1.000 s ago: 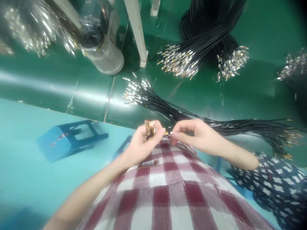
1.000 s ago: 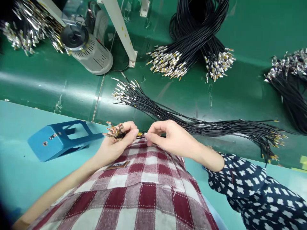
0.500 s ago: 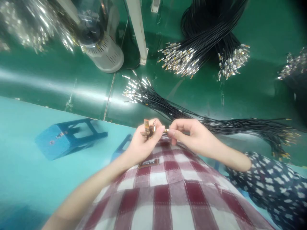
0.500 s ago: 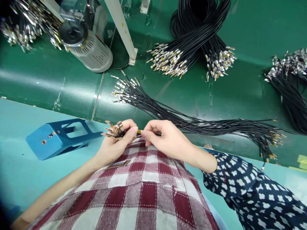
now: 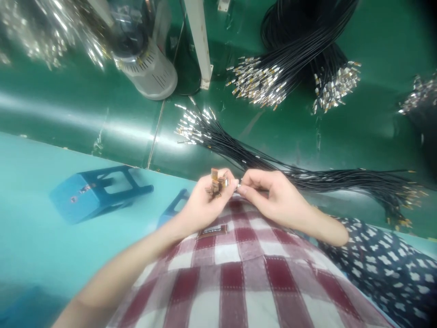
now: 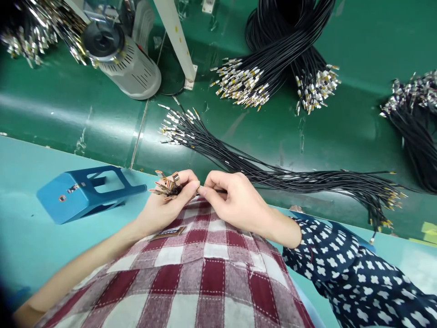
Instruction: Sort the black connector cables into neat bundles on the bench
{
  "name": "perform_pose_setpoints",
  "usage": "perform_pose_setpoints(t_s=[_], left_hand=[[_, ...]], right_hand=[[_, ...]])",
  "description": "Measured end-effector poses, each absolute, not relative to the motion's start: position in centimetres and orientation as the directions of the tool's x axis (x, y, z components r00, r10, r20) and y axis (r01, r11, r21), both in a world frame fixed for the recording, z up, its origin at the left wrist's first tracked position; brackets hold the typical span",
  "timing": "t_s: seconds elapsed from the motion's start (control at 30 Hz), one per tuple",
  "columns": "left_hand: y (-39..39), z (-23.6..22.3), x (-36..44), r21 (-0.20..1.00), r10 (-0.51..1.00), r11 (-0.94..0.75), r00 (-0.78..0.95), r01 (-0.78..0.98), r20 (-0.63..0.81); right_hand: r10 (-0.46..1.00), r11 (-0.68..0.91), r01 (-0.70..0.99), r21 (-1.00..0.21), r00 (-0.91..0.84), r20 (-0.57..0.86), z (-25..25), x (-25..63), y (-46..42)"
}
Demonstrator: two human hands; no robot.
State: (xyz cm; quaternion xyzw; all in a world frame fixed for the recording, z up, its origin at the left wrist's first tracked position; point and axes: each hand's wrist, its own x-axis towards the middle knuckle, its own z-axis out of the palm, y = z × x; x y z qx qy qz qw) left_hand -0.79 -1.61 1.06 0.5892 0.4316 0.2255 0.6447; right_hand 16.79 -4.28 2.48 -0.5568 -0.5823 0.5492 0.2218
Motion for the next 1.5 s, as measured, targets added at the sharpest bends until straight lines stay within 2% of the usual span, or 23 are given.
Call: perform_pose_setpoints(t_s=[0.1, 0.17, 0.3, 0.37, 0.47, 0.57, 0.7, 0.8, 0.87, 0.93, 1.03, 1.17, 1.3, 1.4, 1.43, 1.5], left_hand=[[-1.4, 1.0, -0.8, 0.943, 0.775, 0.289, 0.537, 0.167, -0.332], [-1.2, 0.6, -1.0, 0.914, 0.75, 0.39, 0.539, 0.107, -0.383], [-0.7, -0.5, -1.1, 0.78, 0.736, 0.606, 0.48, -0.153, -0.478], [-0.5, -0.9, -1.0, 0.708, 0.753, 0.64, 0.425, -0.298, -0.502], [-0.4, -1.1, -0.7, 0.665, 0.783, 0.621, 0.352, -0.414, -0.512], [-0.6, -1.1, -0.7, 0.682, 0.791, 0.61, 0.357, -0.404, -0.497], [-0.8, -1.4, -0.9, 0.738, 0.799, 0.596, 0.322, -0.315, -0.508], [-1.0, -2.0, -1.4, 0.735, 0.806, 0.592, 0.245, -0.331, -0.538], [-1.2, -2.6, -2.0, 0.71, 0.816, 0.568, 0.173, -0.416, -0.552], [-1.5, -3.6, -2.8, 0.668, 0.813, 0.54, 0.112, -0.512, -0.571], [-1.6, -5.1, -3.9, 0.589, 0.782, 0.536, 0.093, -0.605, -0.616], [-1.5, -5.5, -4.2, 0.477, 0.741, 0.532, 0.113, -0.7, -0.662], [-2.1, -2.2, -4.1, 0.362, 0.728, 0.532, 0.197, -0.765, -0.656], [-2.7, 0.1, -4.9, 0.364, 0.826, 0.463, 0.244, -0.808, -0.508], [-2.7, 0.3, -5.3, 0.385, 0.836, 0.447, 0.223, -0.807, -0.502], [-2.4, -0.3, -6.2, 0.435, 0.79, 0.474, 0.152, -0.765, -0.594]], right_hand=[[0.882, -0.238, 0.355, -0.904, -0.312, -0.354, 2.0, 17.2, -4.3], [0.869, -0.19, 0.37, -0.909, -0.368, -0.331, 1.6, 18.1, -4.3], [0.883, 0.016, 0.523, -0.852, -0.408, -0.233, 0.4, 20.6, -4.6], [0.904, 0.013, 0.547, -0.837, -0.365, -0.224, -0.2, 21.0, -4.8], [0.921, -0.089, 0.487, -0.869, -0.292, -0.257, -0.8, 19.5, -4.8], [0.932, -0.116, 0.48, -0.87, -0.251, -0.263, -1.0, 16.1, -4.1], [0.939, -0.039, 0.576, -0.816, -0.258, -0.227, -1.3, 12.8, -3.2], [0.912, 0.061, 0.591, -0.805, -0.36, -0.195, -2.7, 13.4, -2.9], [0.866, 0.031, 0.542, -0.84, -0.434, -0.248, -4.1, 15.3, -2.7], [0.807, -0.1, 0.497, -0.862, -0.466, -0.362, -5.6, 17.4, -2.3], [0.767, -0.193, 0.536, -0.822, -0.44, -0.467, -7.3, 18.6, -0.8], [0.826, -0.061, 0.725, -0.686, -0.349, -0.442, -10.0, 15.3, 3.1], [0.862, 0.061, 0.824, -0.563, -0.328, -0.386, -13.2, 11.4, 6.6], [0.864, 0.118, 0.836, -0.535, -0.353, -0.36, -14.5, 10.9, 7.7], [0.868, 0.122, 0.835, -0.537, -0.352, -0.35, -14.6, 11.1, 7.8], [0.884, 0.108, 0.826, -0.553, -0.334, -0.326, -14.0, 11.8, 7.5]])
